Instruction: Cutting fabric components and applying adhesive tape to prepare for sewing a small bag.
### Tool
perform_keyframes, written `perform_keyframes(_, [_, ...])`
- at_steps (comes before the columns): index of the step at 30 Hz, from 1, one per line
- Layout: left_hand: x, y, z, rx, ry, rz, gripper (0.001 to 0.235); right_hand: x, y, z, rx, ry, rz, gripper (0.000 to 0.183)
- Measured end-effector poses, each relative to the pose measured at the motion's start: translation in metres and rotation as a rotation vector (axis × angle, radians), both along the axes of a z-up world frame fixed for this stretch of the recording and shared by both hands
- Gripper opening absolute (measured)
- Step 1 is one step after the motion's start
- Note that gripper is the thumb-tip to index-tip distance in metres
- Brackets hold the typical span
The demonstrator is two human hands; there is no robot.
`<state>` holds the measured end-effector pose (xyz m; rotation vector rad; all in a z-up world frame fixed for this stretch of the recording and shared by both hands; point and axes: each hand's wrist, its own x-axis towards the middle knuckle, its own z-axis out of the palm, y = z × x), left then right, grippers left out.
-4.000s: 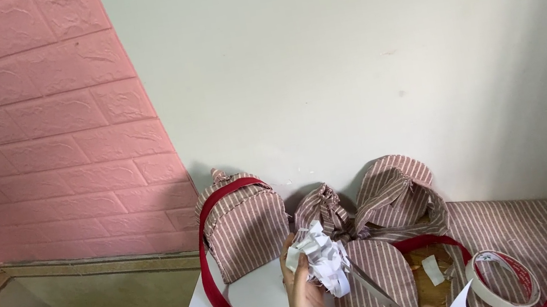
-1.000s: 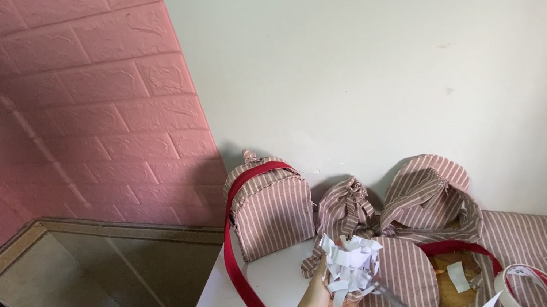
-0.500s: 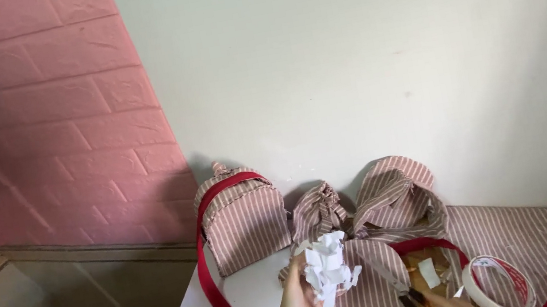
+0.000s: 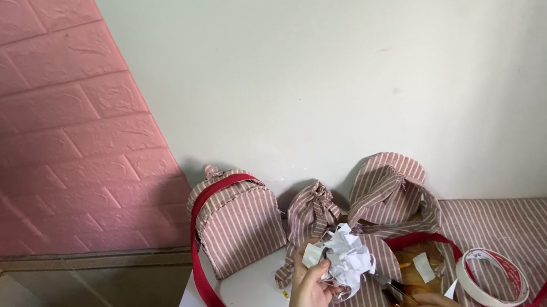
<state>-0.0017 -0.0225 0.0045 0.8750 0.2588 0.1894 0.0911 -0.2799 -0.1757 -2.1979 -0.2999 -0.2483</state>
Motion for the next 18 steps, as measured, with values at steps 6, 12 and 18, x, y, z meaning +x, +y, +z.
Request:
perform_keyframes(6, [0.008, 0.0, -0.022, -0.289, 0.067, -0.013, 0.055, -0.034, 0.005, 0.075, 0.04, -0.256, 0.08, 0.017])
perform_keyframes(12, [0.019, 0.005, -0.065, -0.417, 0.041, -0.182, 0.053, -0.047, 0.012, 0.099, 0.118, -0.226, 0.108, 0.015])
perform_keyframes(18, [0.029, -0.003, -0.091, -0.321, 0.164, -0.152, 0.052, -0.073, 0.017, 0.137, 0.114, -0.089, 0.0, 0.029])
